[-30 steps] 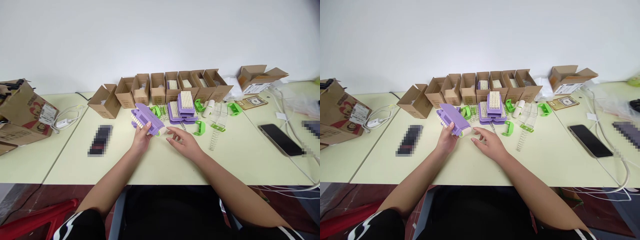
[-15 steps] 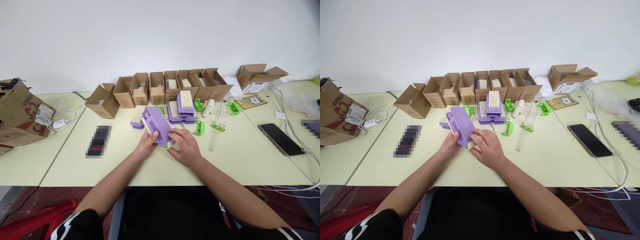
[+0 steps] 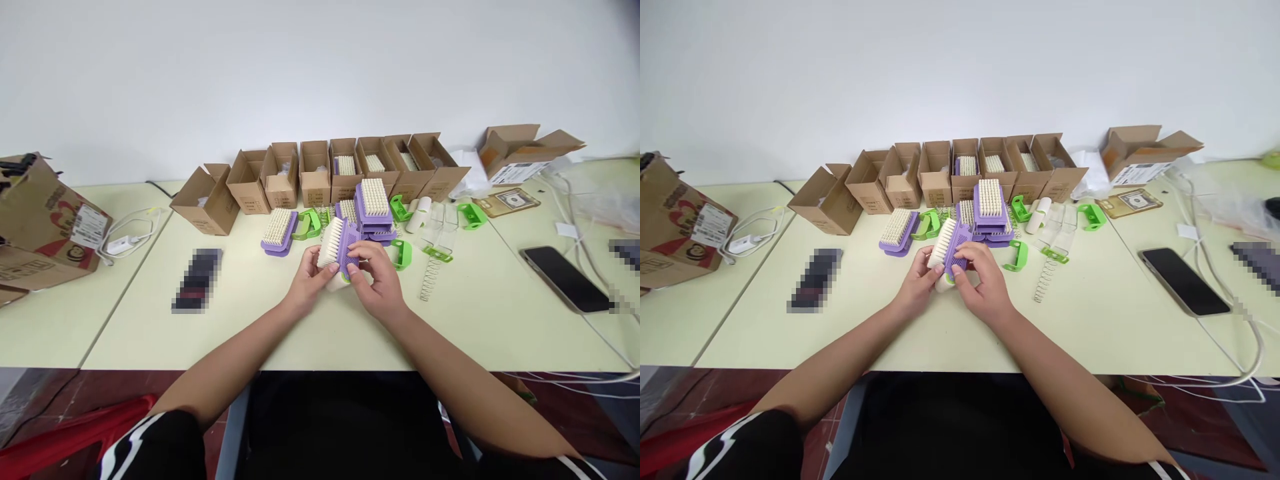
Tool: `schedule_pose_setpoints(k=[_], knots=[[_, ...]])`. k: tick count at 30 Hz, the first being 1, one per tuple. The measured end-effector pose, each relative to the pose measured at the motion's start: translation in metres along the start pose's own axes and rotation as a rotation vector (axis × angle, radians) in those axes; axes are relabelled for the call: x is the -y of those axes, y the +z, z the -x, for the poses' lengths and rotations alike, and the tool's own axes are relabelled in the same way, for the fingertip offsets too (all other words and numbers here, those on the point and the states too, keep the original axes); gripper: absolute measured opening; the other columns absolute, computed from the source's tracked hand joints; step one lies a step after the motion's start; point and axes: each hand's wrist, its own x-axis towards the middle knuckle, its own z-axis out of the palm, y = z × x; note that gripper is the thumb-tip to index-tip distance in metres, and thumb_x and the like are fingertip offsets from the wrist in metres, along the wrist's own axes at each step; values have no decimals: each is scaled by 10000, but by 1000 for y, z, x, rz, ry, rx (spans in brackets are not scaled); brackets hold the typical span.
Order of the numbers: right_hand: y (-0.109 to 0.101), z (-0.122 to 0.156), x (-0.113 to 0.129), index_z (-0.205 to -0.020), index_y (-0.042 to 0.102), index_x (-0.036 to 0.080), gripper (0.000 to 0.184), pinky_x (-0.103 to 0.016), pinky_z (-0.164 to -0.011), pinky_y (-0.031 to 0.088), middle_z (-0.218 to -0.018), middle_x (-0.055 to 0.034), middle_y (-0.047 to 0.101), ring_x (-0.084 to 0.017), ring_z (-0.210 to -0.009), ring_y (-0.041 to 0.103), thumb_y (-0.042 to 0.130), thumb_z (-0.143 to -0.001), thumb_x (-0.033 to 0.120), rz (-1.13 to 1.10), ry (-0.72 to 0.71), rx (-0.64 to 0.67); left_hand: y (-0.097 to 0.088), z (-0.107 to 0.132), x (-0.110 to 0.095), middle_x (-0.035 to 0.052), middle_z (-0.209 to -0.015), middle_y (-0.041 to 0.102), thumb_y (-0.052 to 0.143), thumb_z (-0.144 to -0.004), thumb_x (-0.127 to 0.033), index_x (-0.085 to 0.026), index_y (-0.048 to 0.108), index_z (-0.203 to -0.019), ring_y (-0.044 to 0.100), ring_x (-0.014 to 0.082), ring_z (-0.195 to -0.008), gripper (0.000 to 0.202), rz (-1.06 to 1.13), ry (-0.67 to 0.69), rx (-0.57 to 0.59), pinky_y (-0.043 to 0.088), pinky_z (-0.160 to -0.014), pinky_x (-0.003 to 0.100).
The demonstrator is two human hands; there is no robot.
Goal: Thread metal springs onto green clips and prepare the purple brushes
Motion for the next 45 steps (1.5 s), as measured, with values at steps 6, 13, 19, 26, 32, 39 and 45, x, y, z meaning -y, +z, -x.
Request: schedule_pose_setpoints(k=[6,13,19,26,32,39,45], knots=[[-3,7,6,-1388,585,328,547,-623,-1167,481,-1506,-110,569,-370,-1438,512,741,-901,524,109,-132,109,8,10,-9,84,-1293,661,960,-726,-421,-281,562,-1244,646,275,-1209,668,-47,137,7,541,-997,413],[-6,-1,2,-1490,505,331,470,-543,-1185,491,-1598,-74,524,-295,-1479,509,559,-1029,405,-150,89,40,-12,24,-16,46,-867,675,735,-923,-577,-252,658,-1107,632,210,-778,382,-328,325,69,531,-801,397],[-19,-7,2,-1562,300,358,707,-390,-806,645,-1544,-115,566,-279,-1273,648,678,-970,437,-398,221,238,-32,16,-43,64,-924,604,710,-941,-501,-283,735,-995,572,260,-912,226,-570,796,-354,493,-896,431],[-27,-6,3,-1532,372,376,684,-365,-725,613,-1415,-90,630,-206,-920,680,733,-955,444,-421,253,348,-27,5,-60,112,-1241,686,790,-905,-462,-262,730,-1307,663,247,-1001,452,-486,164,187,533,-892,374],[-29,-10,-1,-1443,518,349,554,-385,-885,586,-1360,-73,671,-241,-1099,685,759,-951,433,-529,322,315,-16,18,-49,113,-1420,593,852,-870,-359,-315,573,-1501,660,219,-1071,691,-503,39,374,563,-943,363],[-27,-8,-5,-1268,712,305,388,-396,-914,574,-1276,-53,714,-250,-1090,690,788,-915,447,-490,393,351,-10,16,-34,65,-1125,622,624,-1027,-472,-235,632,-1234,631,141,-855,315,-407,27,291,578,-762,279],[-29,-9,-1,-1170,756,288,282,-412,-984,533,-1216,-38,736,-264,-1115,679,771,-916,411,-333,319,414,-1,18,-43,6,-925,613,729,-954,-474,-211,631,-1062,658,147,-836,301,-280,-212,303,622,-715,276]])
